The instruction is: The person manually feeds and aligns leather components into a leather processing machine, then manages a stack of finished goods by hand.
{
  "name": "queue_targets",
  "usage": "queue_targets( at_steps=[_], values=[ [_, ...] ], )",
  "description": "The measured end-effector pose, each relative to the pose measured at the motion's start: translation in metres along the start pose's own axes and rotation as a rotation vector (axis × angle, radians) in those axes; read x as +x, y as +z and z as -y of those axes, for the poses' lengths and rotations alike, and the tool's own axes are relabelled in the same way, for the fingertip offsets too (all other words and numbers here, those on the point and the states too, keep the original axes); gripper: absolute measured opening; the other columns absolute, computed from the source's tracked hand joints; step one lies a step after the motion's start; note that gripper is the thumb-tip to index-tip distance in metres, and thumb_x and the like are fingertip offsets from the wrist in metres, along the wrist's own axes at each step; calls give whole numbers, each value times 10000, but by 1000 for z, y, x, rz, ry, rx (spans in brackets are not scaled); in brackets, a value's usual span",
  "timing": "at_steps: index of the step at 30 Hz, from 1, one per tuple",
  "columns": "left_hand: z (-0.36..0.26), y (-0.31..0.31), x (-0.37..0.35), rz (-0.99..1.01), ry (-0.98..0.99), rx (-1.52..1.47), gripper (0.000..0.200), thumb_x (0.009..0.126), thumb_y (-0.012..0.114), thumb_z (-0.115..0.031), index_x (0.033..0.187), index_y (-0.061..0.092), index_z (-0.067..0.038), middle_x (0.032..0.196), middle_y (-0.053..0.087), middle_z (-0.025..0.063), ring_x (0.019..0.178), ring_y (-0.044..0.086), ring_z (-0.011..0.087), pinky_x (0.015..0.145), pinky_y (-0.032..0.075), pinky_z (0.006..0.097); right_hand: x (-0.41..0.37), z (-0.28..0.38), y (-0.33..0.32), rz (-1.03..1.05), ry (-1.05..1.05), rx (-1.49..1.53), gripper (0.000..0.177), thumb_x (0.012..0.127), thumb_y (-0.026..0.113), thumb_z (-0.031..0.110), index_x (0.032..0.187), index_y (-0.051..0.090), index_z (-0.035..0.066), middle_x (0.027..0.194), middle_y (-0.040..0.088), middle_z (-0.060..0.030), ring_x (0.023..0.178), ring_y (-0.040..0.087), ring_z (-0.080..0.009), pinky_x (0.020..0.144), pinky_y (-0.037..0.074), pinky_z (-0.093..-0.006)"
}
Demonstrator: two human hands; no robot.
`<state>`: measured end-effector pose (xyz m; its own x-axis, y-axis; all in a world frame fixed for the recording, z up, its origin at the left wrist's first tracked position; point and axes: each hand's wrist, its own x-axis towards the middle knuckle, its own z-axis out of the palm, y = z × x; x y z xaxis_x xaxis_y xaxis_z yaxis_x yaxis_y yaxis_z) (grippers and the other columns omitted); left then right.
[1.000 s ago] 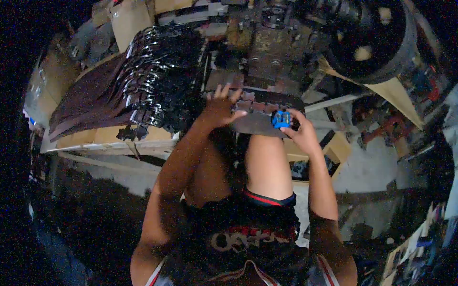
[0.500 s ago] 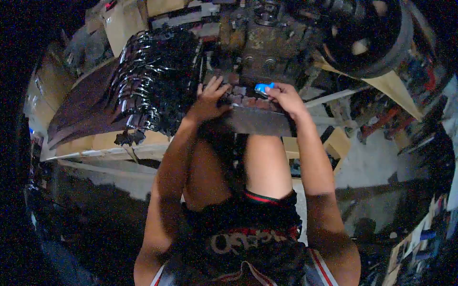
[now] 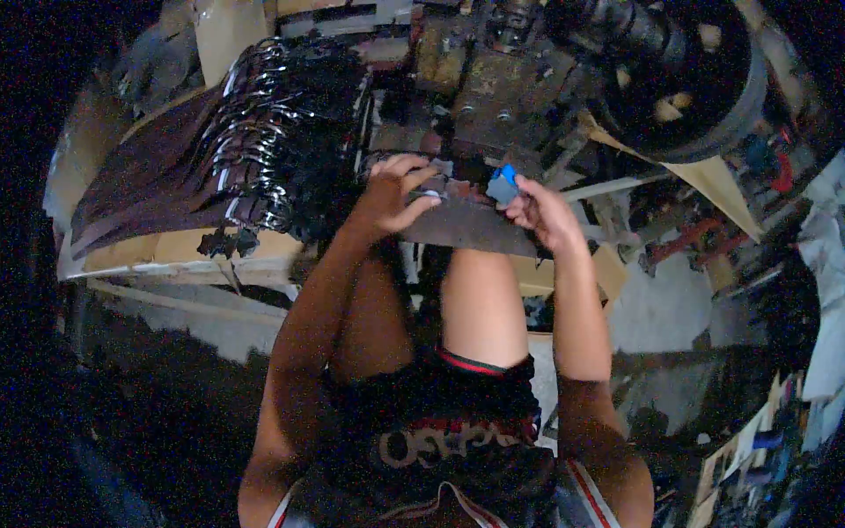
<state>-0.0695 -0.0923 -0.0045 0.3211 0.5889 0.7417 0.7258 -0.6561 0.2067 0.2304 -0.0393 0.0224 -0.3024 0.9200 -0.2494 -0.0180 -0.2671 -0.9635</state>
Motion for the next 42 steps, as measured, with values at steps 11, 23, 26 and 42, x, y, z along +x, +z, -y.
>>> queue_targets(
  at_steps=[11, 23, 26, 42],
  values=[
    [-141, -23, 21, -244, -141, -367, 393, 761, 666, -45, 1150, 617, -15, 1130, 586, 174, 1036, 591, 358, 902, 486, 403, -104, -35, 69, 446, -123, 868, 394, 980, 515, 356, 1254, 517, 72, 1141, 625, -96, 1057, 599, -207, 897, 499, -345],
    [-161, -22, 14, -351, -284, -542, 319, 743, 707, -28, 1056, 644, -22, 1122, 635, 151, 977, 641, 284, 815, 521, 343, -109, -42, 77, 436, -336, 757, 403, 961, 569, 249, 1268, 485, 2, 1174, 597, -102, 1079, 585, -199, 952, 487, -361],
    [-159, -21, 15, -348, -266, -517, 316, 751, 705, -37, 1061, 647, -31, 1131, 632, 149, 972, 642, 281, 805, 521, 343, -110, -42, 78, 403, -352, 760, 371, 957, 577, 237, 1240, 500, 9, 1138, 608, -93, 1057, 592, -193, 941, 491, -355],
    [-142, -19, 15, -363, -3, -356, 304, 750, 697, -43, 1027, 578, -9, 1065, 592, 173, 920, 625, 370, 764, 527, 431, -106, -55, 70, 312, -338, 763, 231, 962, 565, 182, 1146, 554, 42, 1045, 649, -110, 965, 646, -214, 879, 531, -351]
  ],
)
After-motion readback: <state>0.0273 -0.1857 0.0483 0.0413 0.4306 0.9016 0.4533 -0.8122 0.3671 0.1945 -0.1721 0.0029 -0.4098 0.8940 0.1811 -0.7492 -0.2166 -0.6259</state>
